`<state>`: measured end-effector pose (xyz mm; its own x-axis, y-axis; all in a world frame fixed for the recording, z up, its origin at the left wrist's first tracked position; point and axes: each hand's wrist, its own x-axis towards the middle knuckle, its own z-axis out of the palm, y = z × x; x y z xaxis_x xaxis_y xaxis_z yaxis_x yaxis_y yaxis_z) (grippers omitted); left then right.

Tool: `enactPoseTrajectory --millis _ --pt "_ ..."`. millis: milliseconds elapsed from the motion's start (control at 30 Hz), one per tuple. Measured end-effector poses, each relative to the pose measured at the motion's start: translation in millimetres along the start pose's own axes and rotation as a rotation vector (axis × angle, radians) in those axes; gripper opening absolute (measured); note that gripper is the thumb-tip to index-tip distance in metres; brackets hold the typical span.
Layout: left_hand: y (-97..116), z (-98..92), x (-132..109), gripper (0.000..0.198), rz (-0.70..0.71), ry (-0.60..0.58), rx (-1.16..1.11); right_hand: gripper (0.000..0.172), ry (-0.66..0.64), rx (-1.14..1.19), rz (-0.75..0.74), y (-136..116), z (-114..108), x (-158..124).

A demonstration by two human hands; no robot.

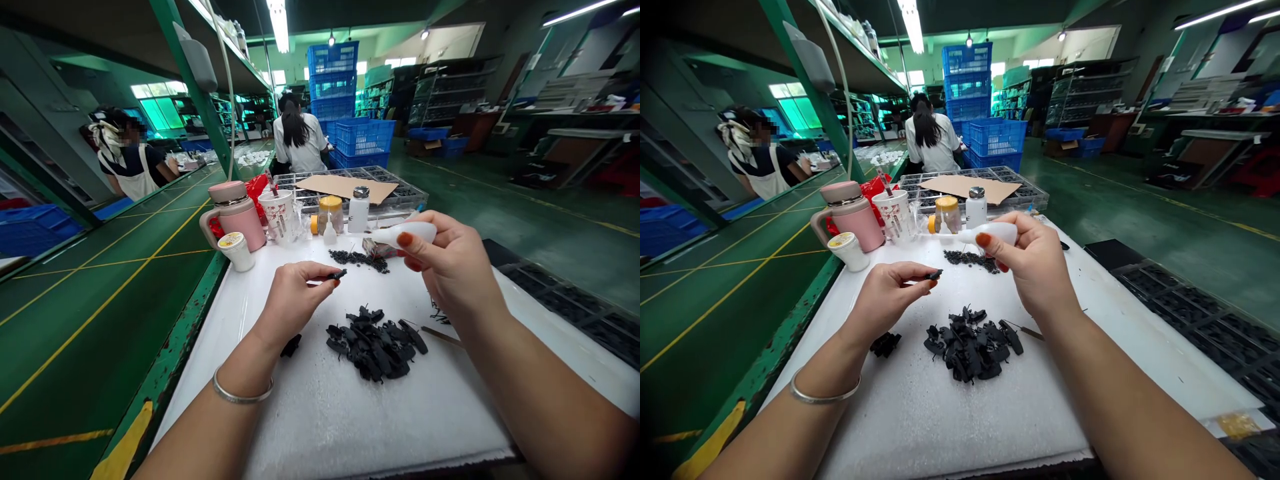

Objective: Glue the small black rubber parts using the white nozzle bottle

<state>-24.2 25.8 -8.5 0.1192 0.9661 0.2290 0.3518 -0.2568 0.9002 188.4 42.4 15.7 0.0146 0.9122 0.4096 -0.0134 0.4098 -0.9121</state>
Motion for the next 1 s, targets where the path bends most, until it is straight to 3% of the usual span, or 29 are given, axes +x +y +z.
enactPoseTrajectory --millis 1000 --pt "2 -2.5 0 0.022 0.008 -0.037 0.042 0.027 -0.021 -0.138 -0.058 10 5 -3"
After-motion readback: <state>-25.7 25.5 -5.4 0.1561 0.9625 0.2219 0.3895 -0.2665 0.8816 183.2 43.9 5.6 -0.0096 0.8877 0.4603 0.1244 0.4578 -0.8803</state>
